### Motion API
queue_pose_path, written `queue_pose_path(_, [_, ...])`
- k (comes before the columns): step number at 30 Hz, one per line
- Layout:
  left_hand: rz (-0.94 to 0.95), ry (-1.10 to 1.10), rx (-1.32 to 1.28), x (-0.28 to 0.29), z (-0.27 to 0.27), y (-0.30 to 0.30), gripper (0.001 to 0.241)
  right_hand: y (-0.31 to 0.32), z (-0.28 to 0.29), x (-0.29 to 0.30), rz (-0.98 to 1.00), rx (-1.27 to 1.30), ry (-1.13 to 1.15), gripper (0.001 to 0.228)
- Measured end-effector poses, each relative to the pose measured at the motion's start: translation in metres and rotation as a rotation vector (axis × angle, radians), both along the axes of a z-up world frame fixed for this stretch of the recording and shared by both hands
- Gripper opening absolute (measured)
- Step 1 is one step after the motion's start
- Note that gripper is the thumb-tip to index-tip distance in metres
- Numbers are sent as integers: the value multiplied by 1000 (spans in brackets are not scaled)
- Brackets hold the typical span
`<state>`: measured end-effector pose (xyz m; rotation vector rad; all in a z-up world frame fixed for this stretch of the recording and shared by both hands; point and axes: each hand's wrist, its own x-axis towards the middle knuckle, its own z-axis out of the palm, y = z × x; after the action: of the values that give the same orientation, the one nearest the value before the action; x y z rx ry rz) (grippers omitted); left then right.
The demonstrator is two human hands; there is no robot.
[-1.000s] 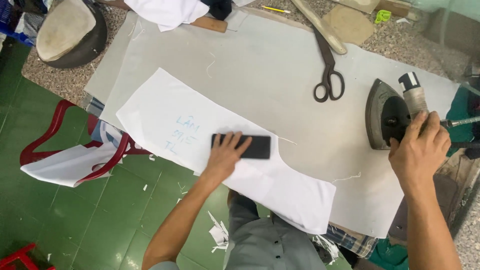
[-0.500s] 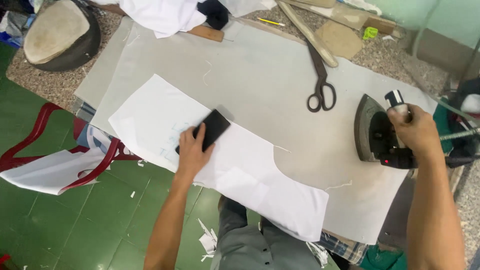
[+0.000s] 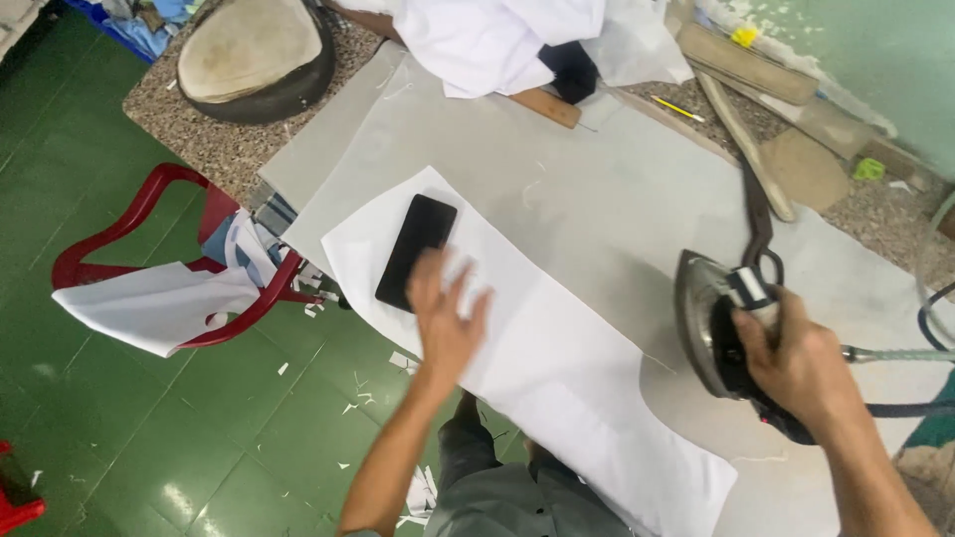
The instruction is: Ironing and trimming a white fabric garment piece on a workshop table.
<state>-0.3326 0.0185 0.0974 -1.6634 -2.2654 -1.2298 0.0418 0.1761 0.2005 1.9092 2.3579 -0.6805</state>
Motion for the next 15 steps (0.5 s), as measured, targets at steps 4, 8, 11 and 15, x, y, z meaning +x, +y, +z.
queue_pose_path(4, [-1024,-1250,254,59,150,-58,69,-9,0,-116,72,-212,-8,57])
queue_pose_path(8, [-748,-1081,384,25,132,-62,61,-14,-20,-195,310,-198,-91,56])
queue_pose_path(11, [-553,-929,492,0,109,-52,55,-12,-25,-236,401,-244,-123,57])
queue_pose_path(15, [-270,-706,606,-29,71,-34,49,-7,-35,-268,522,-178,1,58])
